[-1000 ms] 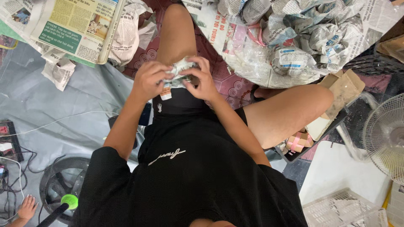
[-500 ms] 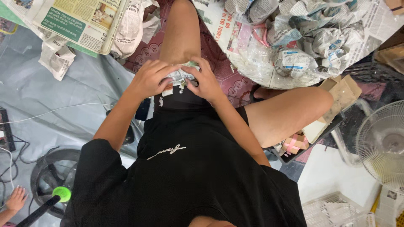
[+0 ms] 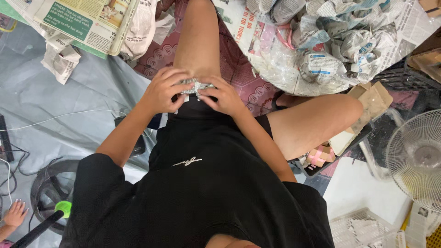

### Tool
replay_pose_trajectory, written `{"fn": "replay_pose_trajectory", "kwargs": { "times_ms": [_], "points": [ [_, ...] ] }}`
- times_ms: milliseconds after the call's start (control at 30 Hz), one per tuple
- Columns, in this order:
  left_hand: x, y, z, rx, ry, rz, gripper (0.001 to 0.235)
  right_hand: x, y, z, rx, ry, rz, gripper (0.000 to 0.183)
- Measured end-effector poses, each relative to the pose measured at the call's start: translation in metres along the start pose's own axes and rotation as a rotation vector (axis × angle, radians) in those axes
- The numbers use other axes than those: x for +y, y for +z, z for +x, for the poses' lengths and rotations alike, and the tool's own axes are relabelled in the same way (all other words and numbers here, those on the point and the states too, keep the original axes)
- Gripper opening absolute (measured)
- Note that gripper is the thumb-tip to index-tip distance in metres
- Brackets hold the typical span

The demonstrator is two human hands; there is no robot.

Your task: The person sits on the floor and wraps small objects, including a white bowl and a small bottle, in newspaper pages. They fold the paper around each item and place the wrapped bundles into a black plastic basket.

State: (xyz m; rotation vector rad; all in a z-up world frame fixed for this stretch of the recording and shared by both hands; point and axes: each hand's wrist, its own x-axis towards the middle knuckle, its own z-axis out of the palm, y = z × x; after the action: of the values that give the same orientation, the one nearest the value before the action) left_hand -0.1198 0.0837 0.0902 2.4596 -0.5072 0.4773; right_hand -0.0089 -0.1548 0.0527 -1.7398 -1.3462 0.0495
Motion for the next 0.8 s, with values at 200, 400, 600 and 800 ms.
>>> {"fn": "replay_pose_trajectory", "kwargs": {
  "times_ms": [200, 400, 600, 800],
  "points": [
    [-0.006, 0.01, -0.02, -0.044, -0.068, 0.048, 0.025, 0.013, 0.016, -0.014, -0.08, 0.164, 0.015, 0.041],
    [0.008, 0.013, -0.012, -0.152, -0.237, -0.054, 0.052, -0.011, 0.004, -0.008, -0.121, 0.086, -0.063, 0.054],
    [0.038, 0.0, -0.004, -0.011, -0.055, 0.004, 0.048, -0.008, 0.0, -0.023, -0.103, 0.043, 0.024, 0.045],
    [0.037, 0.017, -0.028, 0.078, -0.163, -0.057, 0.04, -0.009, 0.004, -0.027, -0.144, 0.141, -0.002, 0.048]
  ]
}}
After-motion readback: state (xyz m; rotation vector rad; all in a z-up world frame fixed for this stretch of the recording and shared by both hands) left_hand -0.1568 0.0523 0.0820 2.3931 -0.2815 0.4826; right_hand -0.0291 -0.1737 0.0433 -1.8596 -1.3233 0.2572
